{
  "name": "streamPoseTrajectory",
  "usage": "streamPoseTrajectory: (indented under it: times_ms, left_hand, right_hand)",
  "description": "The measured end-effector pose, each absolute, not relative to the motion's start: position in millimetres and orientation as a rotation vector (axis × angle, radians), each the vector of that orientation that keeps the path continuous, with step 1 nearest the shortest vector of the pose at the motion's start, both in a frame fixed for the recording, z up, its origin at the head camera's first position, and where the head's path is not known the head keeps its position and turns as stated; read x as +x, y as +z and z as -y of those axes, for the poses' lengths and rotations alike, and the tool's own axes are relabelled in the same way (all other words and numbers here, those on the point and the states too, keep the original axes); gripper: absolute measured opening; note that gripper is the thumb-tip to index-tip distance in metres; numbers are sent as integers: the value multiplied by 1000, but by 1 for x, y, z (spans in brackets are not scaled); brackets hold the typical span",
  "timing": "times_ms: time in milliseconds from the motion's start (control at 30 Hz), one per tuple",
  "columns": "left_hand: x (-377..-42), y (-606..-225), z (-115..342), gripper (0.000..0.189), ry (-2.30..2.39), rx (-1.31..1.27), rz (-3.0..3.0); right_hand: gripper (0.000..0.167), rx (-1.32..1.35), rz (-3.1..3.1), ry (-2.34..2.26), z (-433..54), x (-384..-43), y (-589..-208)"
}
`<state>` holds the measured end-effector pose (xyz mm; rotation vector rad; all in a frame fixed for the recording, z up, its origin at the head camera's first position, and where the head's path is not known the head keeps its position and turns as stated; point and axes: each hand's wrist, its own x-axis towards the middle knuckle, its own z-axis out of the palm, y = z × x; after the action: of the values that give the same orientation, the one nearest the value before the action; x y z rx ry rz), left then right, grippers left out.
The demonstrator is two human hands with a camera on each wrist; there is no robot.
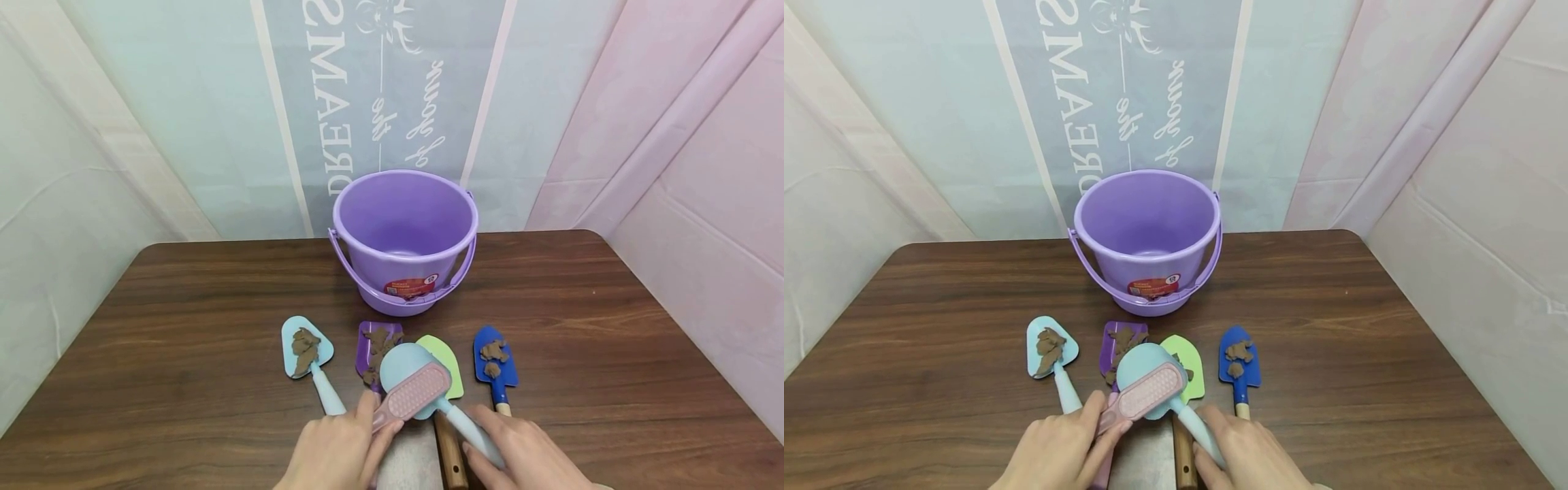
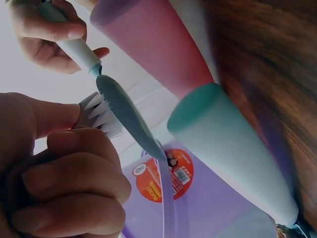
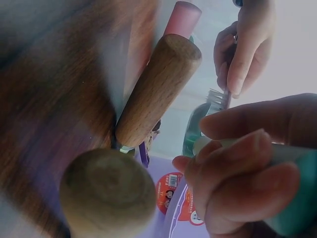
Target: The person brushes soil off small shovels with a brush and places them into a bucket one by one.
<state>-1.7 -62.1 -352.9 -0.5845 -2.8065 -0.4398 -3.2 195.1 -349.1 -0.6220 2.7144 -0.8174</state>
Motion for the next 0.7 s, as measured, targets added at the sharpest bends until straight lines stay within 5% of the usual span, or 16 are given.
streamPoseTrajectory:
  times_ms: [700]
  left_hand:
    - [-9,-346,77,38,-358,-399,2766]
  right_hand:
    - [24,-671,-2696,-823,-197,0,-348]
